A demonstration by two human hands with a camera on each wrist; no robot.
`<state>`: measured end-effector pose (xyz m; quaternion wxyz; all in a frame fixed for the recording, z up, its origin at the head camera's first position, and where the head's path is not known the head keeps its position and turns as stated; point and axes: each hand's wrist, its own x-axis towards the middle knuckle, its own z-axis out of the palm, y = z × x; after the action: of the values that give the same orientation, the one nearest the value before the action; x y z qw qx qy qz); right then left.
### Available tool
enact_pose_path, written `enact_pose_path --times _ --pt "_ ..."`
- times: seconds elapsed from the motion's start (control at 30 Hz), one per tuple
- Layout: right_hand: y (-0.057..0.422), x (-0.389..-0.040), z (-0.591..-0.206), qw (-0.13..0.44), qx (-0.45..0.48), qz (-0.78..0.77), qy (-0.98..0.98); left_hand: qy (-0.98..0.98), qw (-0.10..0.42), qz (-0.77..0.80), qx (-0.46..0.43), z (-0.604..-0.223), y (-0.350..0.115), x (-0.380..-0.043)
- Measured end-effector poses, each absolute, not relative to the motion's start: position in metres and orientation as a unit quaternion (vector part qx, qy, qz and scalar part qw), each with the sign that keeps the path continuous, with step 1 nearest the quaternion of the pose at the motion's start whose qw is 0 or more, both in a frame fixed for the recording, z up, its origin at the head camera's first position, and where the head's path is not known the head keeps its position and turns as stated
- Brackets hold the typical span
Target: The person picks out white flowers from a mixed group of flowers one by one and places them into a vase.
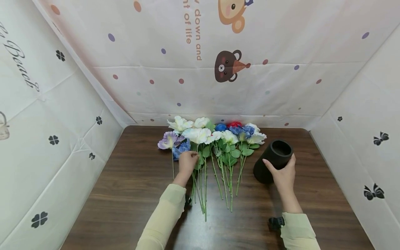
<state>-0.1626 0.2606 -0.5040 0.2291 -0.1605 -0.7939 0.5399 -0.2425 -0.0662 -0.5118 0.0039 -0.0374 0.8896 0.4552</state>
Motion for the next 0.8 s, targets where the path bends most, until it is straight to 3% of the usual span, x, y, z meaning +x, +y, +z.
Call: enact_pose_path --times 0.8 --pt "0.26 -0.161 -0.504 0.227 -0.155 0.533 -0.8 0.892 -0.069 0.447 -0.007 -0.487 -0.065 -0.246"
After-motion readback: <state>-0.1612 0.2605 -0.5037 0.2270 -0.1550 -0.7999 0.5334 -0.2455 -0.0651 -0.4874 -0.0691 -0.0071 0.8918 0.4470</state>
